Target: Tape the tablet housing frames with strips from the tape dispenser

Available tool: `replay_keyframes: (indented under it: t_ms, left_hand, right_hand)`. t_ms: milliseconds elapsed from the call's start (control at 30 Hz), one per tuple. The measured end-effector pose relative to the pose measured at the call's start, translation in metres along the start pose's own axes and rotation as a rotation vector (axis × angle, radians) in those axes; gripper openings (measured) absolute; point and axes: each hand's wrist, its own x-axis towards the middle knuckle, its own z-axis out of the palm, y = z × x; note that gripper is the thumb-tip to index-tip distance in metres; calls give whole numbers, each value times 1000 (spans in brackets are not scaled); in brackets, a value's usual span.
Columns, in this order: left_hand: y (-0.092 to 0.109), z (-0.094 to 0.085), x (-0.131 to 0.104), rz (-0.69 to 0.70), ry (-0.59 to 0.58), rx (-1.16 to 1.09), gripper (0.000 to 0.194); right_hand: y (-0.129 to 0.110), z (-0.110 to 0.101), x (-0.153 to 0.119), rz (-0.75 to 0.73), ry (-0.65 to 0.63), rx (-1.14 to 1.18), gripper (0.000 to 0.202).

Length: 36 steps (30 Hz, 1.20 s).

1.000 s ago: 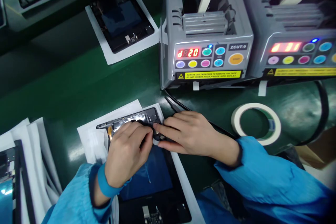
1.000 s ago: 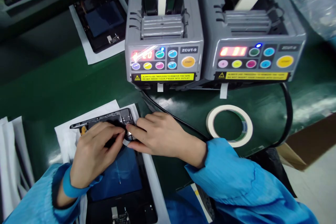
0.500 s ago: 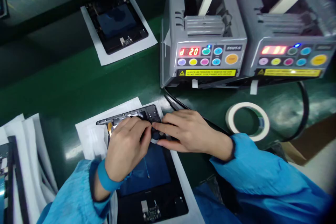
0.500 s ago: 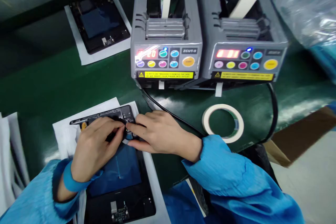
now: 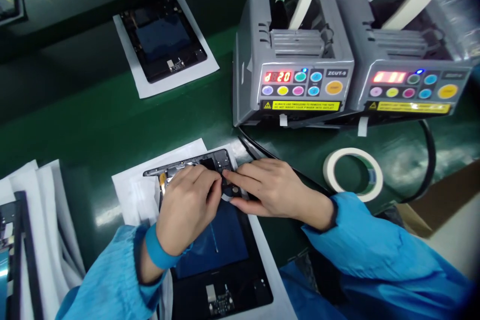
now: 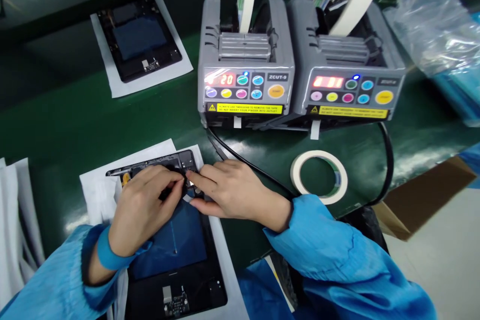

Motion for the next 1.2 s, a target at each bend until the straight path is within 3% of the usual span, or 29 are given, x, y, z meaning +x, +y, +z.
replay_keyframes:
  t_ms: [133, 233, 400, 1200]
  left_hand:
    - [0, 0, 0, 2, 5, 12, 15]
    - [0, 0, 0, 4, 15, 0, 13]
    - [-1, 1, -1, -4, 10, -3, 14]
    - [-1, 2, -1, -11, -11, -9, 18]
  right_hand:
    - [0, 0, 1, 20, 14, 46, 40]
    - [0, 0, 1, 64, 106, 97, 33]
    - [-3, -3, 9, 120, 225, -79, 19]
    - [-12, -4, 19, 104, 134, -202, 12]
